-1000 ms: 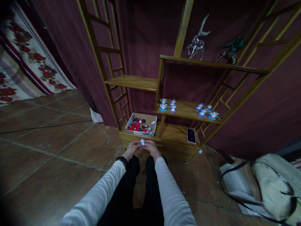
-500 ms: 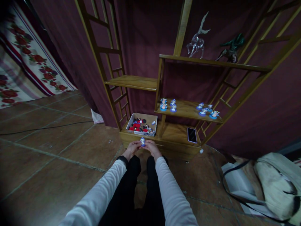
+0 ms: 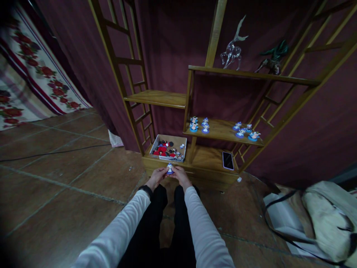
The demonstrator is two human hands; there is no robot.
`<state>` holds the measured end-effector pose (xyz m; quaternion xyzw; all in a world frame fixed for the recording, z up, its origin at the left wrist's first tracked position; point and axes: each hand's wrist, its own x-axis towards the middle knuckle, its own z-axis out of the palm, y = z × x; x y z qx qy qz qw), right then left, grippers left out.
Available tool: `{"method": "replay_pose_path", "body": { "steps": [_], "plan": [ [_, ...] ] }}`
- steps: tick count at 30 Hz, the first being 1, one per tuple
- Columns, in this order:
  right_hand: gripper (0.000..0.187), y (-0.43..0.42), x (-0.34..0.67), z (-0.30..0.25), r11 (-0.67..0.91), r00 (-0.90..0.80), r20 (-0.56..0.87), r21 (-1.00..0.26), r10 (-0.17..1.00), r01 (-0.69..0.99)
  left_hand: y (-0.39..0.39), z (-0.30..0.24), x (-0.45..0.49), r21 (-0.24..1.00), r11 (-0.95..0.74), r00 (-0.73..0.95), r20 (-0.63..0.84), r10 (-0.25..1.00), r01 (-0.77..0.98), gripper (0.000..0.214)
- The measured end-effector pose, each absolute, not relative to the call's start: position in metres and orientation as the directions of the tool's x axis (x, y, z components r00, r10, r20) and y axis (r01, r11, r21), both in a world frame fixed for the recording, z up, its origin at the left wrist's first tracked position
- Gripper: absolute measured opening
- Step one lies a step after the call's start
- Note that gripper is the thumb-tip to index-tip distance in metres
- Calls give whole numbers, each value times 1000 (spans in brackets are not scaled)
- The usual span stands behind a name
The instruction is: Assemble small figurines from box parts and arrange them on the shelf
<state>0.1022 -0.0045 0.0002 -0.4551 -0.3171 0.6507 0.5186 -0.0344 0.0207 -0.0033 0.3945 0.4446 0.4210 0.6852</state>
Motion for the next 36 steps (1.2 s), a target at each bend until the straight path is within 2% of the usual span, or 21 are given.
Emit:
{"method": "replay_pose_path", "body": {
  "steps": [5,15,23,36],
  "plan": [
    [32,-5,102,2,-281,-39,-286,-890,957,-359,21,-4,-34,926,321,201,-282,938,-200,37],
    [33,-2,99,1,-302,19,-316,-922,949,-243,17,8,-31,910,367,206,-327,922,-195,38],
    [32,2,97,-6,-290,71,-300,-949,951,-124,19,1,-33,922,348,228,-306,924,-171,40],
    [30,0,101,-4,-307,-7,-313,-927,950,-214,18,2,-35,901,370,201,-329,923,-227,33]
  ]
}}
